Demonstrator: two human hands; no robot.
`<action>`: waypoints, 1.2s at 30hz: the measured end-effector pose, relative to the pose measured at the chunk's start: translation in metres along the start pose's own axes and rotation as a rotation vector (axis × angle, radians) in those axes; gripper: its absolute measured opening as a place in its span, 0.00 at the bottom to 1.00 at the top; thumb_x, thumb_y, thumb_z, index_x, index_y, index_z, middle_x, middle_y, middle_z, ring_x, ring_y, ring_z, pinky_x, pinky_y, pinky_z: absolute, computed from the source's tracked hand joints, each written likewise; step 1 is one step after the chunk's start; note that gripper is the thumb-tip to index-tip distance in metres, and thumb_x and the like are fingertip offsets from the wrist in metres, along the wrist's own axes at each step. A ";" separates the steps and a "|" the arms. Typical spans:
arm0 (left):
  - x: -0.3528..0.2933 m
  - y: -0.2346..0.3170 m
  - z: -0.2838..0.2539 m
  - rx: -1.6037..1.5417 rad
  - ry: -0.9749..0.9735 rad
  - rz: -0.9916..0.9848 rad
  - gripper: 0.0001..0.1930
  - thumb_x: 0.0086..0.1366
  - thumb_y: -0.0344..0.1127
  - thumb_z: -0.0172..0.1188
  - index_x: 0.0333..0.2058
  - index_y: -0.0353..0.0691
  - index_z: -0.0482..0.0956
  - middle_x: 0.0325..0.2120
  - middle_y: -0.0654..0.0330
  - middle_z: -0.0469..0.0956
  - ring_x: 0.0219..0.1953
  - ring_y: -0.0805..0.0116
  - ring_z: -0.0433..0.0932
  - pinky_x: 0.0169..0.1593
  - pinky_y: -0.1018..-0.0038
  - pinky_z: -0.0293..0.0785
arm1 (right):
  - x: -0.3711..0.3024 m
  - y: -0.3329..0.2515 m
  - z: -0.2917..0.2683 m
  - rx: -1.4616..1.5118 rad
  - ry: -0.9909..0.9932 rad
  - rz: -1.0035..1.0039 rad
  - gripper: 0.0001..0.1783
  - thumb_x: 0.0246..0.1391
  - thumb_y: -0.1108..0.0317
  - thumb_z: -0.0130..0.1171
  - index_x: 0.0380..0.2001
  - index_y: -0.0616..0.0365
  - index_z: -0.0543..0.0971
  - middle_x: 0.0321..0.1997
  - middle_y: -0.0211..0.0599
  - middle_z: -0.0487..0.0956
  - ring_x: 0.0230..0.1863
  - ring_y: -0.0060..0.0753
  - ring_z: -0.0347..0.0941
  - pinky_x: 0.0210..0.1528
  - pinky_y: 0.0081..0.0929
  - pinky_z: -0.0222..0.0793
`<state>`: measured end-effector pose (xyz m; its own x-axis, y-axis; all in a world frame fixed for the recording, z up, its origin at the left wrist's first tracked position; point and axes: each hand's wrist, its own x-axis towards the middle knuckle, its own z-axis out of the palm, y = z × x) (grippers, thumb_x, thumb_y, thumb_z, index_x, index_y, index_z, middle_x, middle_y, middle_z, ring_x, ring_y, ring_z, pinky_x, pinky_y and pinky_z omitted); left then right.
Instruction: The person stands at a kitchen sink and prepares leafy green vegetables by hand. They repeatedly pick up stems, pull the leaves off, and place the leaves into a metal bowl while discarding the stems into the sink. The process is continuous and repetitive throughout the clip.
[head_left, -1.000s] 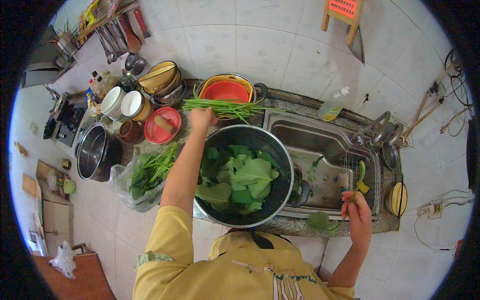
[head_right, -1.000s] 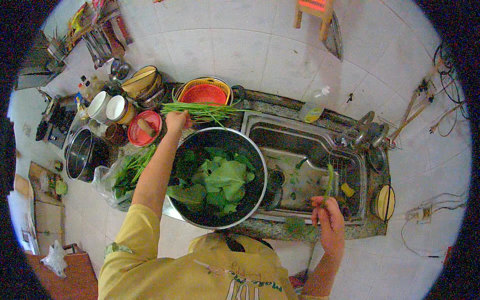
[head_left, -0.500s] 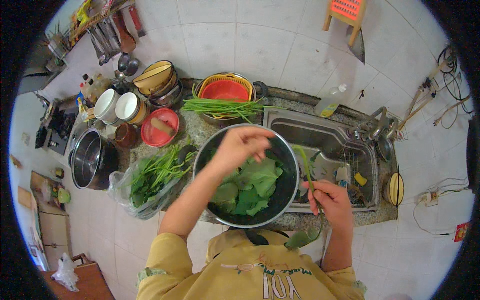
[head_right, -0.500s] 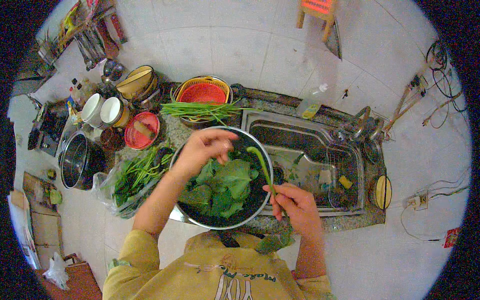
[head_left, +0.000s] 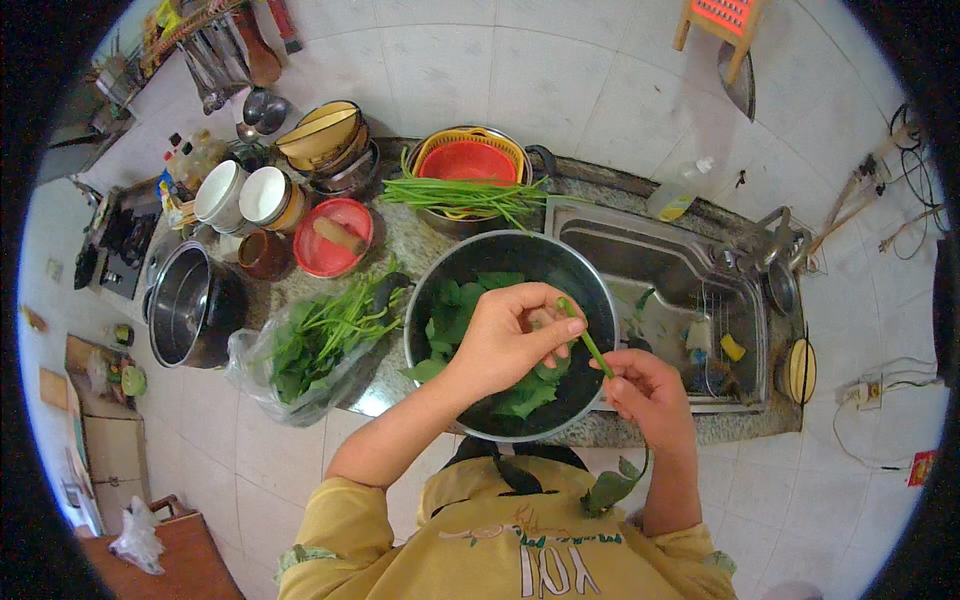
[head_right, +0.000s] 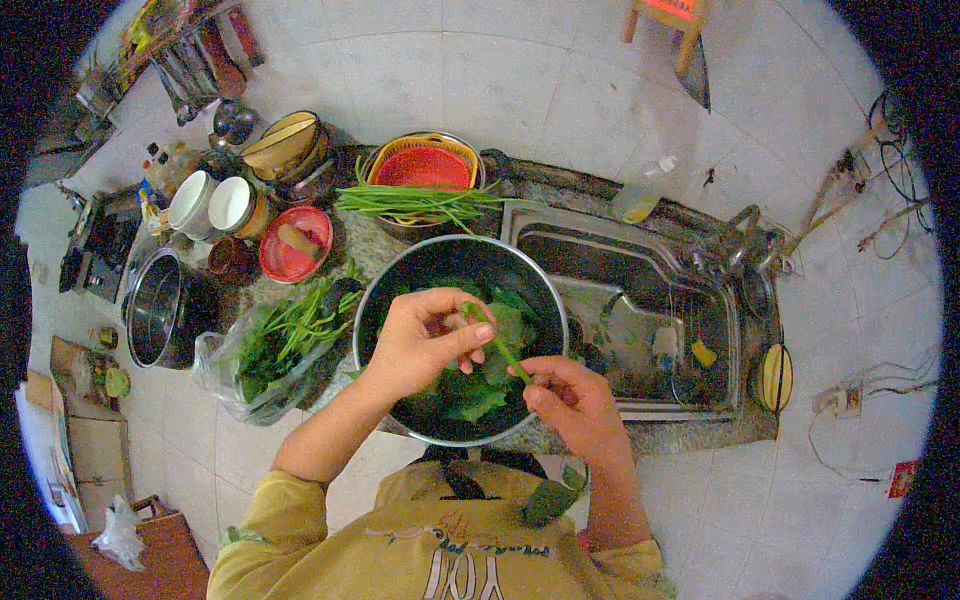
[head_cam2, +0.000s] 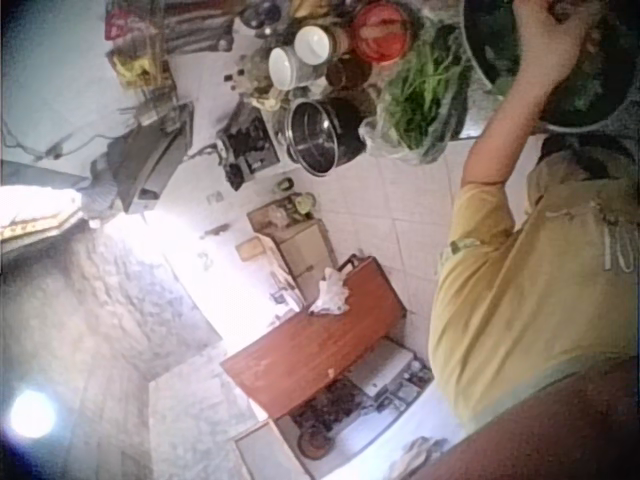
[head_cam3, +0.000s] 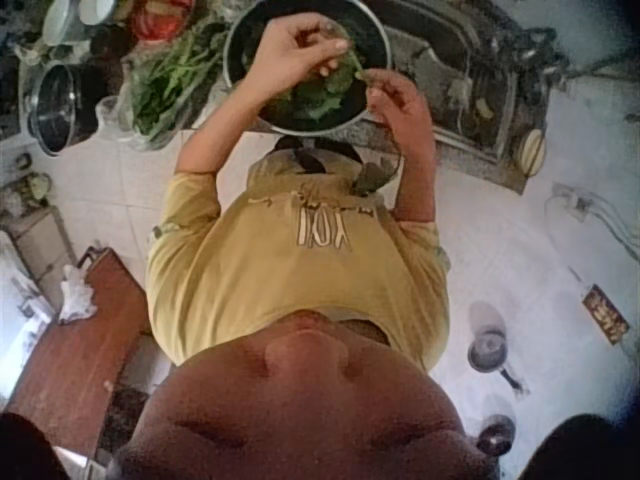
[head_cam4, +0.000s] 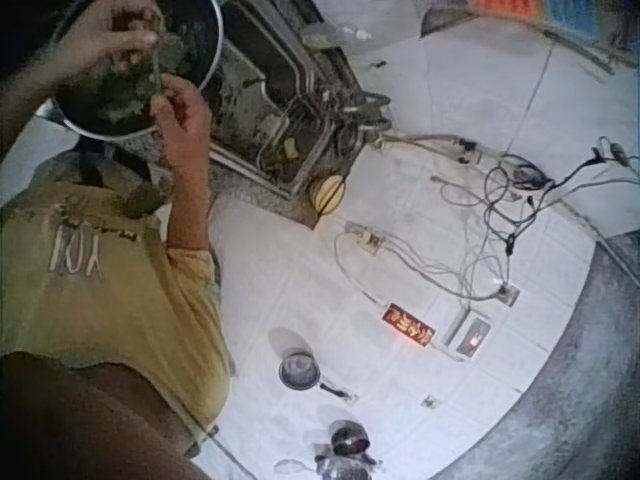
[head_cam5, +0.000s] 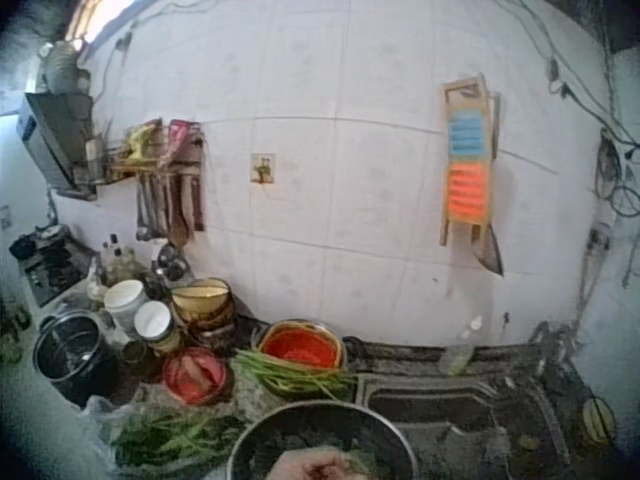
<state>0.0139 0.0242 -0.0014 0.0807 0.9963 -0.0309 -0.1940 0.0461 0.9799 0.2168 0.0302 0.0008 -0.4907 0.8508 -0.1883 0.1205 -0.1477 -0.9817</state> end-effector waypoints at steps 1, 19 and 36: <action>0.001 0.001 0.003 0.048 0.004 0.015 0.05 0.55 0.28 0.56 0.30 0.33 0.73 0.23 0.63 0.73 0.22 0.77 0.72 0.23 0.81 0.71 | 0.002 0.005 -0.004 -0.105 0.050 -0.055 0.10 0.48 0.72 0.52 0.35 0.61 0.75 0.22 0.27 0.71 0.19 0.16 0.63 0.20 0.14 0.58; 0.031 -0.018 0.074 -0.114 -0.234 0.074 0.04 0.53 0.27 0.57 0.25 0.31 0.74 0.21 0.60 0.70 0.21 0.75 0.70 0.24 0.81 0.66 | -0.012 -0.020 -0.094 -0.309 0.018 -0.292 0.06 0.45 0.77 0.50 0.28 0.64 0.76 0.21 0.34 0.73 0.22 0.21 0.68 0.24 0.18 0.63; 0.037 -0.041 0.102 -0.435 -0.296 0.012 0.10 0.53 0.36 0.60 0.31 0.35 0.76 0.27 0.58 0.71 0.24 0.70 0.71 0.31 0.76 0.68 | -0.017 0.003 -0.095 0.019 0.026 -0.134 0.06 0.48 0.74 0.51 0.29 0.65 0.75 0.22 0.33 0.75 0.20 0.19 0.68 0.24 0.16 0.64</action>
<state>0.1246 0.0512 -0.0227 0.3364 0.9366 0.0983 -0.5792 0.1235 0.8058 0.3072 0.0627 0.0035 -0.4787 0.8763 -0.0543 0.0389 -0.0406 -0.9984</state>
